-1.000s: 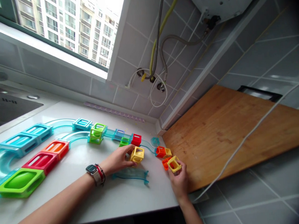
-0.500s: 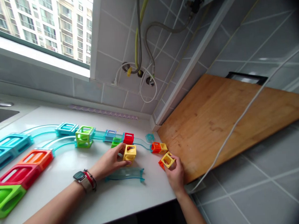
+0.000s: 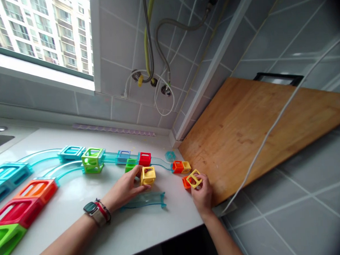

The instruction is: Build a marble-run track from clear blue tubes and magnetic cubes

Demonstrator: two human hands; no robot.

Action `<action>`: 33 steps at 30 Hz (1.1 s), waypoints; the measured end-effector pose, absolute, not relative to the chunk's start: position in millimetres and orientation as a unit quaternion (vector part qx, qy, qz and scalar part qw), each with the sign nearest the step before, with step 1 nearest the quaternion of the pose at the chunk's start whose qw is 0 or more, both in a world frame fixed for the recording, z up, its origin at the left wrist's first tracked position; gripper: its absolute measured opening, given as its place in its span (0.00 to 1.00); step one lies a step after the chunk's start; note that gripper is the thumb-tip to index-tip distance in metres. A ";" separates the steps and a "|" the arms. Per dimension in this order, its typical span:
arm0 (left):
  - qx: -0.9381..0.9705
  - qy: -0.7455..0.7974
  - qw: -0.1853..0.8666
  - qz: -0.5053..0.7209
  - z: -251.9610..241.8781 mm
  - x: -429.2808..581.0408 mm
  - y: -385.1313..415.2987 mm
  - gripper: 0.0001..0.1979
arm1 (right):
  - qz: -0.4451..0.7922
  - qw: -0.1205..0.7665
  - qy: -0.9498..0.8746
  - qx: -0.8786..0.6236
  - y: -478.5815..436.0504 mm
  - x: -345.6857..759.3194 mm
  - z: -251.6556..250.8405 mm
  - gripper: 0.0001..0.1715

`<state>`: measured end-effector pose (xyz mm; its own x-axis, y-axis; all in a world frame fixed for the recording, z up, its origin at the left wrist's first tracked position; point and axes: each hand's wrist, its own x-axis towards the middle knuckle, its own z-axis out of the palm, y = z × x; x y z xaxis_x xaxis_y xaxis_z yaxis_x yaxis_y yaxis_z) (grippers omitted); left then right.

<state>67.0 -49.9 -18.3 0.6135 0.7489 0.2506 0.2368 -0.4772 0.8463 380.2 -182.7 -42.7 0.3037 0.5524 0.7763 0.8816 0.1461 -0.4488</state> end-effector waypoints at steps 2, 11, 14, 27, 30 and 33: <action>0.806 0.307 0.399 0.311 -20.2 66.8 -48.8 0.23 | -0.173 0.486 -0.570 -0.640 -182.0 382.9 -42.1 0.10; 0.768 0.303 0.457 0.332 -15.6 66.1 -48.6 0.24 | -0.197 0.481 -0.531 -0.670 -181.5 380.4 -28.7 0.14; 0.718 0.291 0.515 0.366 -10.7 66.7 -47.9 0.24 | -0.161 0.516 -0.541 -0.644 -183.0 361.5 -13.6 0.16; 0.519 0.222 0.710 0.420 7.7 58.2 -46.8 0.30 | 0.274 0.675 -0.446 -0.519 -127.3 272.9 11.5 0.18; 0.493 0.230 0.726 0.421 8.9 58.5 -49.4 0.29 | 0.279 0.698 -0.413 -0.514 -126.8 271.3 -0.5 0.18; 0.484 0.230 0.736 0.415 9.4 59.4 -50.2 0.30 | 0.286 0.703 -0.407 -0.509 -130.1 273.2 -11.0 0.18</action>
<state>59.4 -50.2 9.4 0.5509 0.8322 0.0630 -0.3882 0.1887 0.9020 273.2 -130.1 -11.0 0.5044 0.8162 0.2818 0.0127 0.3193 -0.9476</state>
